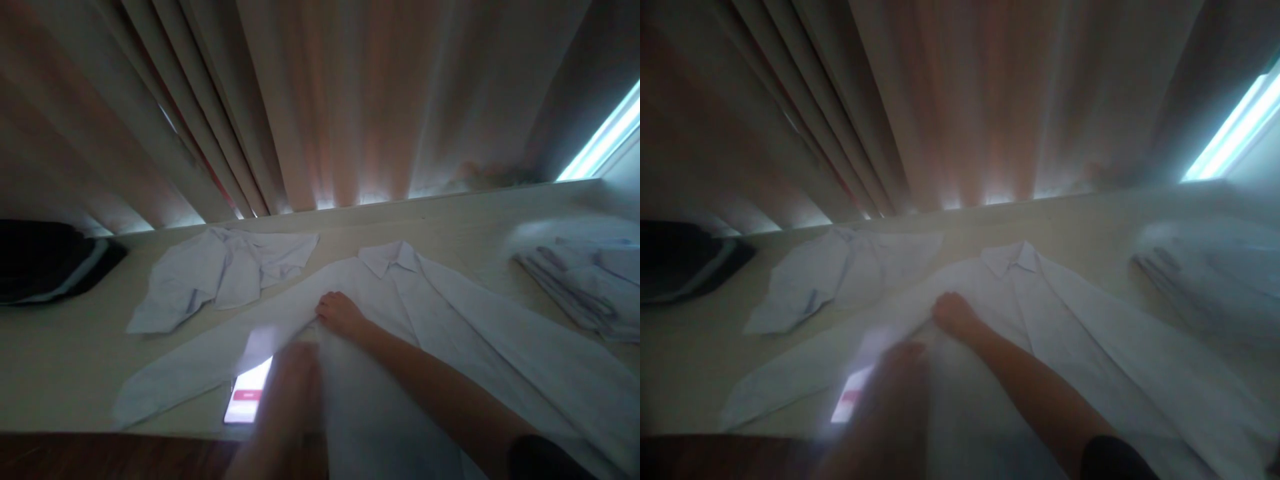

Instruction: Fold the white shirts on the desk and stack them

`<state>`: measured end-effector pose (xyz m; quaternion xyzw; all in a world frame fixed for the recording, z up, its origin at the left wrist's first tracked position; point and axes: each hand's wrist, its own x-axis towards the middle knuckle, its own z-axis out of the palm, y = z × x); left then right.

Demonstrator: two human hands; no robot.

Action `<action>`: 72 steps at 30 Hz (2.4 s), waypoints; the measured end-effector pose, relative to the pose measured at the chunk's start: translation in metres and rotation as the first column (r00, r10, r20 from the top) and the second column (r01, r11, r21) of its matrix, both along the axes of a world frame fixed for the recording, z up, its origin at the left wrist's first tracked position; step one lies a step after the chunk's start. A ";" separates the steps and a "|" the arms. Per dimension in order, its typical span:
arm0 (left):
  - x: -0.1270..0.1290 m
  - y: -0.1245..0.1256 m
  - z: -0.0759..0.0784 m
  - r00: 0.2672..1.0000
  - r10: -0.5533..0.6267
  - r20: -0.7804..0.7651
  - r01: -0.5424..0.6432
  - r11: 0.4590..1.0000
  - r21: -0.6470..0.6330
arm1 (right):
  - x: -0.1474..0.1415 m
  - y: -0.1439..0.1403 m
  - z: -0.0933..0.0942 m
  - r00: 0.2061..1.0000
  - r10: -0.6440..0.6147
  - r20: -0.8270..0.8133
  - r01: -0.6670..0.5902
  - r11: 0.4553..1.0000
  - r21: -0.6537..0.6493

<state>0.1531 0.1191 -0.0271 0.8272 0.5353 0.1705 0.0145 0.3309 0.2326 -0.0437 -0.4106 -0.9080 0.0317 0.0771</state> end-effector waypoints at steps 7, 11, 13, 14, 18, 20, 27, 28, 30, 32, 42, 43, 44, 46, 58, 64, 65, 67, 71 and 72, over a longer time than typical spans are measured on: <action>0.069 0.028 -0.057 0.991 0.104 -0.081 -0.107 0.994 -0.032 | 0.010 0.004 0.008 0.999 0.028 0.040 -0.028 1.000 0.002; 0.062 0.023 -0.045 0.973 0.164 -0.163 -0.177 0.982 -0.070 | 0.009 0.006 0.006 1.000 0.013 -0.011 -0.013 1.000 0.019; 0.061 0.021 -0.041 0.965 0.181 -0.189 -0.197 0.978 -0.070 | 0.008 0.006 0.003 0.999 0.005 -0.035 -0.004 1.000 0.028; 0.061 0.021 -0.040 0.963 0.186 -0.194 -0.200 0.978 -0.055 | 0.007 0.006 0.002 0.999 -0.002 -0.045 0.003 1.000 0.031; 0.056 0.027 -0.046 0.981 0.134 -0.142 -0.129 0.991 0.040 | 0.007 0.006 -0.001 0.997 -0.041 -0.066 0.043 0.999 0.028; 0.052 0.029 -0.052 0.986 0.120 -0.112 -0.115 0.992 0.051 | 0.007 0.006 -0.001 0.996 -0.042 -0.076 0.044 0.998 0.035; 0.049 0.030 -0.055 0.982 0.162 -0.099 -0.164 0.986 -0.019 | 0.011 0.002 -0.008 0.987 -0.049 -0.156 0.061 0.996 0.072; 0.050 0.031 -0.052 0.981 0.170 -0.099 -0.175 0.984 -0.044 | 0.012 0.001 -0.010 0.985 -0.048 -0.166 0.062 0.995 0.080; 0.051 0.033 -0.047 0.977 0.183 -0.105 -0.193 0.977 -0.095 | 0.014 -0.003 -0.014 0.983 -0.039 -0.178 0.057 0.994 0.097; 0.052 0.034 -0.044 0.972 0.206 -0.111 -0.220 0.968 -0.124 | 0.015 -0.007 -0.017 0.984 -0.028 -0.174 0.048 0.993 0.107; 0.045 0.026 -0.048 0.957 0.234 -0.170 -0.201 0.961 0.192 | 0.022 -0.016 -0.025 0.990 0.025 -0.142 -0.012 0.996 0.087; 0.044 0.026 -0.047 0.959 0.227 -0.168 -0.187 0.956 0.225 | 0.023 -0.017 -0.026 0.988 0.028 -0.150 -0.015 0.996 0.087; 0.044 0.027 -0.046 0.960 0.226 -0.166 -0.183 0.953 0.240 | 0.024 -0.017 -0.027 0.987 0.029 -0.160 -0.015 0.996 0.087; 0.045 0.028 -0.045 0.955 0.245 -0.168 -0.203 0.952 0.230 | 0.025 -0.017 -0.029 0.984 0.032 -0.177 -0.018 0.997 0.081; 0.035 0.024 -0.041 0.911 0.237 -0.338 -0.265 0.963 -0.039 | 0.029 -0.018 -0.037 0.972 0.024 -0.234 -0.007 0.997 0.070; 0.044 0.031 -0.057 0.912 0.245 -0.330 -0.263 0.965 -0.011 | 0.028 -0.018 -0.035 0.976 -0.017 -0.216 0.041 0.993 0.107; 0.046 0.031 -0.061 0.913 0.247 -0.324 -0.262 0.965 -0.004 | 0.028 -0.018 -0.035 0.977 -0.018 -0.212 0.042 0.993 0.111; 0.048 0.029 -0.067 0.920 0.230 -0.318 -0.246 0.969 -0.010 | 0.028 -0.018 -0.034 0.977 -0.021 -0.210 0.046 0.992 0.113; 0.050 0.029 -0.067 0.928 0.219 -0.300 -0.235 0.972 -0.020 | 0.029 -0.014 -0.032 0.975 -0.034 -0.218 0.053 0.995 0.083; 0.050 0.030 -0.066 0.928 0.224 -0.298 -0.242 0.970 -0.024 | 0.029 -0.013 -0.032 0.975 -0.037 -0.220 0.054 0.996 0.074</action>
